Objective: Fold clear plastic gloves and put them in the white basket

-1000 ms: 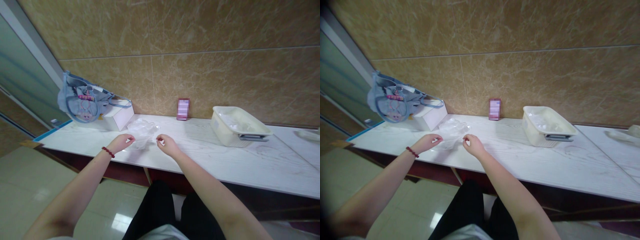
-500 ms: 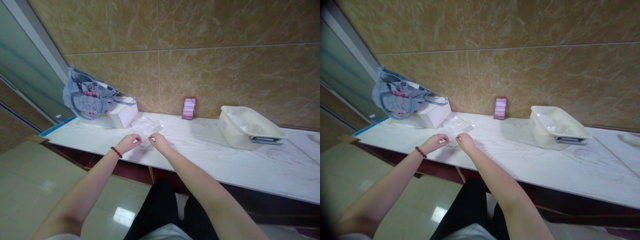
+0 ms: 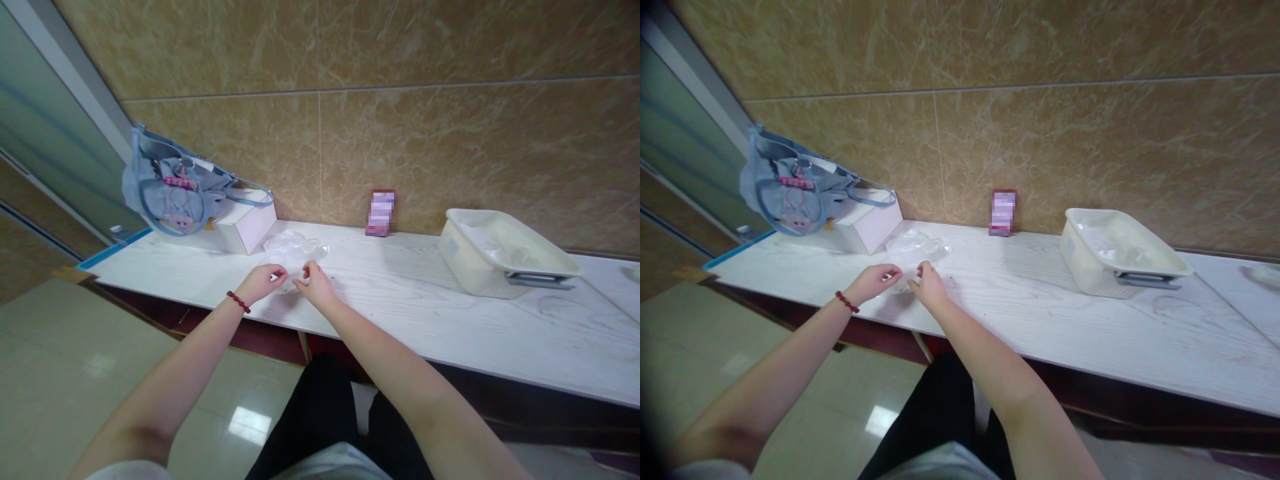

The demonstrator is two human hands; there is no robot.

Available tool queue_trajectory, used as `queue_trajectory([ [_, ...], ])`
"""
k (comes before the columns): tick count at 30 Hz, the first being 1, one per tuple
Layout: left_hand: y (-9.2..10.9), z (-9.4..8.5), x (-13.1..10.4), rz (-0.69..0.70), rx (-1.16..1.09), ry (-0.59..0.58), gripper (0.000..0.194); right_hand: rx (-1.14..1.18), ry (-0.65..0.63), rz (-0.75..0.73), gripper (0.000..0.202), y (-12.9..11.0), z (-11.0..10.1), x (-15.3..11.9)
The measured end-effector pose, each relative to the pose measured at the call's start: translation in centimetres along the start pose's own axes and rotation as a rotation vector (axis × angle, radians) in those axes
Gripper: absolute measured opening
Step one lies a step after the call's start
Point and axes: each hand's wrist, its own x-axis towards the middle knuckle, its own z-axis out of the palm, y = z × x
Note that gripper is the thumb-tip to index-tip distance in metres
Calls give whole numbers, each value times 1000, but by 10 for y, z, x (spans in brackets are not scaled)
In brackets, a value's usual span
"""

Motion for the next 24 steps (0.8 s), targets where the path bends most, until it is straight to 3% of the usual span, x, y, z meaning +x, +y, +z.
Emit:
queue_trajectory([
  [4, -3, 1, 0, -62, -59, 26, 24, 13, -75, 8, 33, 0, 3, -3],
  [9, -8, 2, 1, -87, -92, 66, 25, -136, -132, -121, 27, -1, 4, -10],
  [12, -14, 3, 2, -121, -163, 58, 28, -170, -123, -150, 29, 0, 4, -13],
  [19, -27, 8, 2, -196, -440, 34, 36, -87, 0, -45, 27, 4, 3, -6],
  [24, -27, 7, -1, -225, -516, 58, 38, -95, -68, -77, 33, 4, 6, 1],
])
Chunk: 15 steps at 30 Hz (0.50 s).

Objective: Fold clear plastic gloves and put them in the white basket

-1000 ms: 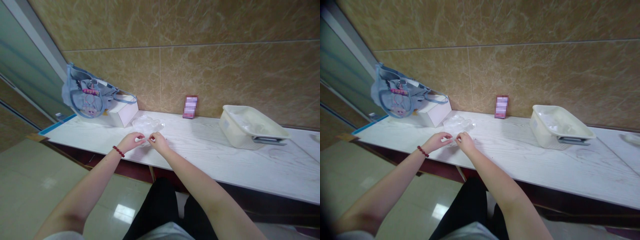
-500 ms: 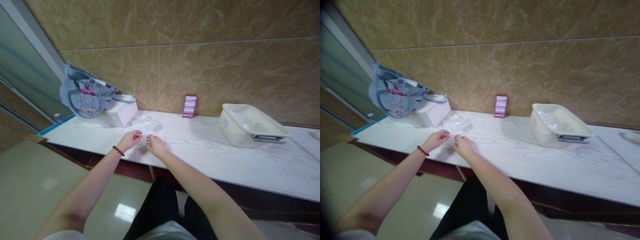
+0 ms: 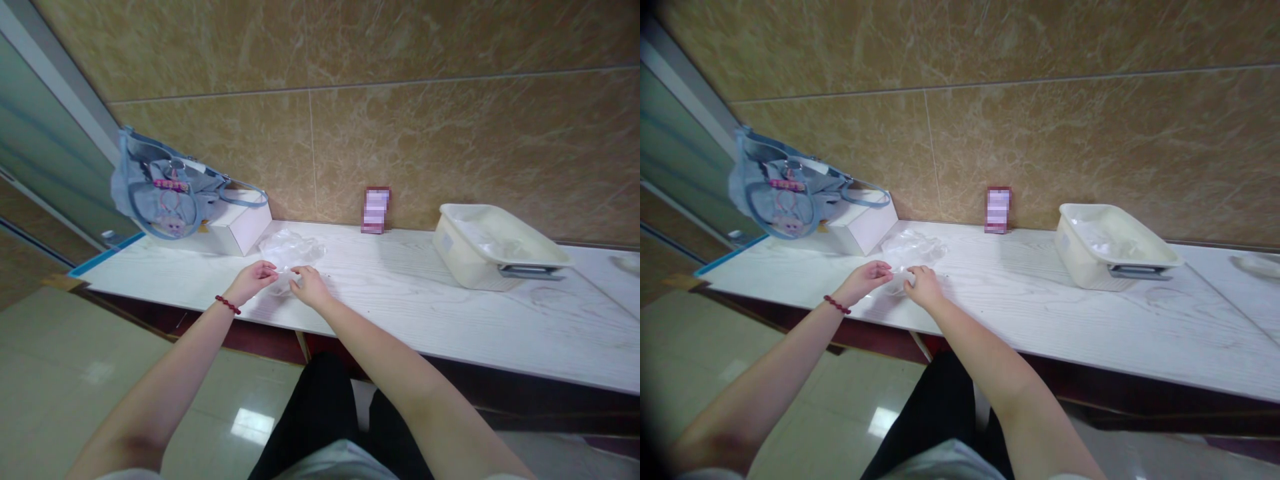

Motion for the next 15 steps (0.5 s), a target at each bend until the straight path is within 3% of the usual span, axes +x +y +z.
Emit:
queue_trajectory([
  [9, 0, -2, 1, 3, 14, -6, 37, -372, -175, -175, 22, -8, -5, -12],
  [15, 0, -14, 11, 19, 140, 34, 32, -445, -271, -176, 27, -11, -6, -18],
])
